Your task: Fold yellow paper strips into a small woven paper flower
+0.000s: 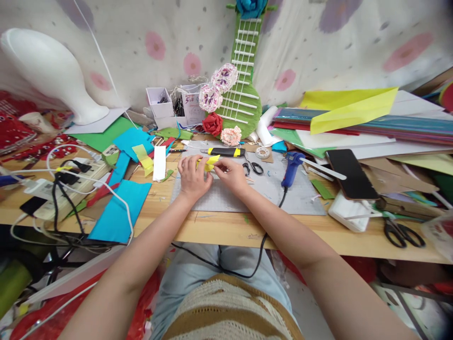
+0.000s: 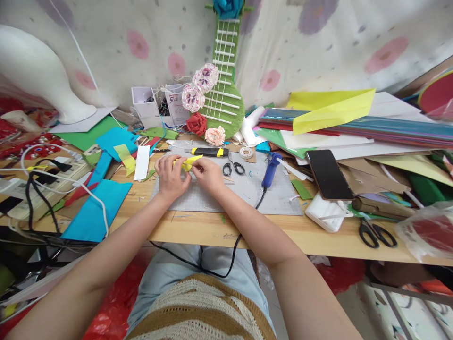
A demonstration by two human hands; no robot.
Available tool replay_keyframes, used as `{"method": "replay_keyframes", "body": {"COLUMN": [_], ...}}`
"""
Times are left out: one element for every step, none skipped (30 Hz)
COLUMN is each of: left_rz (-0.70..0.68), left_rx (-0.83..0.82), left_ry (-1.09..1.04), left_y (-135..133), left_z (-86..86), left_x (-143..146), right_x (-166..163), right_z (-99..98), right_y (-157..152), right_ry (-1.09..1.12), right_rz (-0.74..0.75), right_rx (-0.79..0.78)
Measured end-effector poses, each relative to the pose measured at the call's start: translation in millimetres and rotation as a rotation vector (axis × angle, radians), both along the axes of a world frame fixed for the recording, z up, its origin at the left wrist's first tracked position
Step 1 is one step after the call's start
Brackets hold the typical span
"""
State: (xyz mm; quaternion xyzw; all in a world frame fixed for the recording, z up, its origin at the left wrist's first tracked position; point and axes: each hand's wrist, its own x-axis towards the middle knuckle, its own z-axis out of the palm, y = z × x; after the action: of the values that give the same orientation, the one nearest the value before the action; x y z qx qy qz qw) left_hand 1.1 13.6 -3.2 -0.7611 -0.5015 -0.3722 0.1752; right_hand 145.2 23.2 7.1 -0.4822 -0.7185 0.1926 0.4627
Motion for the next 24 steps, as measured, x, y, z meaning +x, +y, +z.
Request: {"method": "replay_keyframes", "body": {"left_rz": [-0.010, -0.020, -0.028, -0.033, -0.038, -0.043, -0.051, -0.061, -0.071, -0.080, -0.086, -0.090, -0.095, -0.099, -0.103, -0.102, -0.095, -0.083, -0.070, -0.059, -0.052, -0.050, -0.053, -0.059], "left_rx": [0.007, 0.011, 0.013, 0.016, 0.019, 0.023, 0.027, 0.030, 0.032, 0.031, 0.026, 0.019, 0.010, 0.003, -0.005, -0.015, -0.028, -0.044, -0.060, -0.075, -0.087, -0.094, -0.098, -0.100], "left_ry": [0.005, 0.010, 0.012, 0.012, 0.012, 0.012, 0.013, 0.016, 0.019, 0.020, 0.020, 0.019, 0.019, 0.017, 0.015, 0.010, 0.004, -0.004, -0.012, -0.017, -0.022, -0.028, -0.035, -0.043], "left_y": [0.4, 1.0, 1.7, 2.4, 3.0, 3.5, 3.8, 3.9, 3.7, 3.3, 2.8, 2.2, 1.5, 0.9, 0.4, 0.1, 0.1, 0.3, 0.8, 1.4, 2.2, 2.9, 3.6, 4.1], "left_z": [-0.4, -0.9, -1.4, -1.9, -2.4, -2.8, -3.0, -2.9, -2.7, -2.3, -1.7, -1.1, -0.4, 0.1, 0.6, 0.8, 0.8, 0.6, 0.2, -0.3, -1.0, -1.6, -2.2, -2.7], "left_x": [0.1, 0.0, 0.0, -0.1, -0.3, -0.4, -0.5, -0.7, -0.9, -1.1, -1.4, -1.8, -2.3, -2.8, -3.2, -3.7, -4.0, -4.2, -4.3, -4.2, -4.1, -3.9, -3.7, -3.4], "right_x": [-0.9, -1.8, -2.6, -3.3, -3.8, -4.2, -4.4, -4.4, -4.2, -3.7, -3.0, -2.1, -1.3, -0.4, 0.2, 0.7, 0.9, 0.9, 0.8, 0.5, 0.2, -0.1, -0.3, -0.5], "right_z": [0.5, 0.9, 1.1, 1.2, 1.2, 1.1, 0.9, 0.7, 0.4, 0.1, -0.2, -0.5, -0.7, -0.8, -0.9, -1.0, -1.0, -0.9, -0.9, -0.8, -0.7, -0.6, -0.5, -0.5], "right_y": [-0.7, -1.4, -2.1, -2.7, -3.2, -3.6, -3.8, -3.9, -3.7, -3.4, -2.9, -2.4, -1.8, -1.3, -0.8, -0.4, -0.1, 0.0, 0.1, 0.1, 0.1, 0.1, 0.1, 0.2], "right_ry": [-0.019, -0.044, -0.070, -0.096, -0.120, -0.139, -0.152, -0.160, -0.163, -0.163, -0.159, -0.154, -0.148, -0.141, -0.132, -0.123, -0.114, -0.104, -0.093, -0.082, -0.071, -0.060, -0.050, -0.043], "right_rz": [-0.001, -0.002, -0.005, -0.007, -0.008, -0.007, -0.007, -0.007, -0.009, -0.013, -0.021, -0.027, -0.031, -0.034, -0.036, -0.039, -0.041, -0.042, -0.043, -0.042, -0.040, -0.037, -0.035, -0.033], "right_rx": [0.006, 0.018, 0.036, 0.055, 0.072, 0.084, 0.090, 0.090, 0.086, 0.081, 0.078, 0.077, 0.076, 0.075, 0.072, 0.068, 0.062, 0.055, 0.050, 0.044, 0.038, 0.032, 0.027, 0.022]}}
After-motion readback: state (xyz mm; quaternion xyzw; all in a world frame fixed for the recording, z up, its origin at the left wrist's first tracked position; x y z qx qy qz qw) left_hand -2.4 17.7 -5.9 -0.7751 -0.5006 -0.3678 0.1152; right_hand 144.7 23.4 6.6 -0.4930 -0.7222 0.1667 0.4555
